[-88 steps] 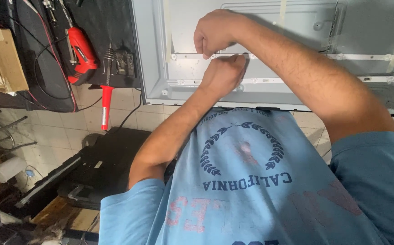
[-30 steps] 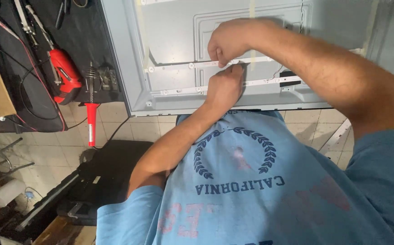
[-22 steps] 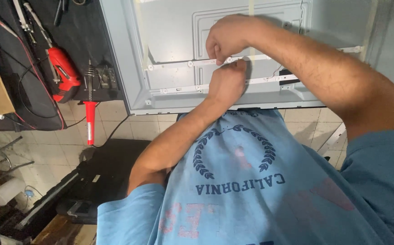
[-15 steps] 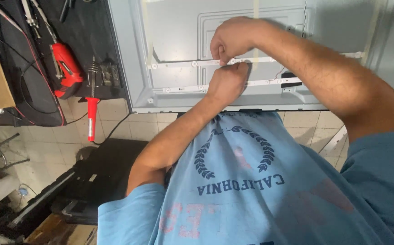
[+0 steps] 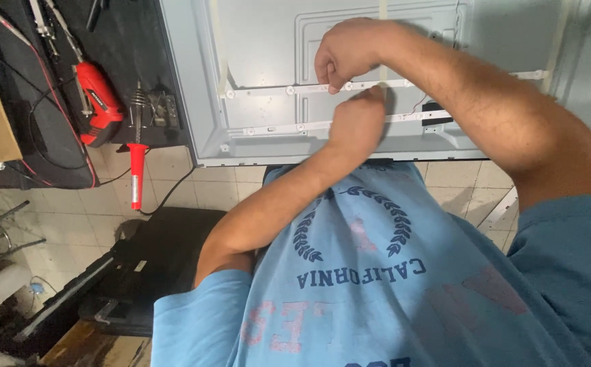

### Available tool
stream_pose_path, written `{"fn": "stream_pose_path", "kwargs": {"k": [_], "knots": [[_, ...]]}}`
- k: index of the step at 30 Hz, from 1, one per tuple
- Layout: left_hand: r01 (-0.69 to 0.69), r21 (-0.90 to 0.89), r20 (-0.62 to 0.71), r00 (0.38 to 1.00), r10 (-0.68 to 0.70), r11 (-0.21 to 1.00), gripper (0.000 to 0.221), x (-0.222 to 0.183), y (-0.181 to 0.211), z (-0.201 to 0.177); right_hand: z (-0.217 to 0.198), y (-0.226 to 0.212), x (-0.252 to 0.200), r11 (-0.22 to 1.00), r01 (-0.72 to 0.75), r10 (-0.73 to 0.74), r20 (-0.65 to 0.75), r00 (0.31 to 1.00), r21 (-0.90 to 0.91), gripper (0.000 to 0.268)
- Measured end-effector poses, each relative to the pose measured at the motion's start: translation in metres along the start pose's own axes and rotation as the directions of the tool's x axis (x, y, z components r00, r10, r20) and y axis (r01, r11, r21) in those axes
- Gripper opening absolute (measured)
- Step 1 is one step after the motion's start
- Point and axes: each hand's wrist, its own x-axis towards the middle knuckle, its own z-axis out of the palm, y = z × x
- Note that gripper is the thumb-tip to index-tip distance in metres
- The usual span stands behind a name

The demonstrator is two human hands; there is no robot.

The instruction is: Replacing and connecting LED backlight strips inside a television chassis.

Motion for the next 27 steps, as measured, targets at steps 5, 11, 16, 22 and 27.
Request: {"fn": "stream_pose_path", "kwargs": {"k": [5,11,16,22,27], "knots": [[-0.125,-0.301,-0.011,0.992,0.128,0.945,0.031,-0.008,-0.050,-0.015,-0.005,-0.003,-0.008,1.000,-0.018,0.018,0.013,1.000,0.001,0.029],[-0.092,-0.329,-0.017,0.996,0.091,0.940,0.035,-0.012,-0.047,-0.026,-0.005,-0.002,-0.010,1.000,-0.007,0.007,0.011,1.000,0.013,0.028],[-0.075,-0.420,-0.031,0.997,0.068,0.904,0.014,-0.012,-0.054,-0.023,-0.002,0.000,-0.006,1.000,0.012,-0.012,0.003,1.000,-0.003,0.028],[-0.046,-0.453,-0.034,0.999,0.035,0.890,0.004,-0.010,-0.042,-0.023,-0.002,0.000,-0.007,1.000,0.030,-0.030,-0.002,1.000,-0.010,0.025],[-0.104,-0.361,0.012,0.993,0.116,0.927,0.029,-0.008,-0.049,-0.011,-0.005,-0.001,-0.004,1.000,0.020,-0.020,0.006,1.000,-0.024,0.027]]}}
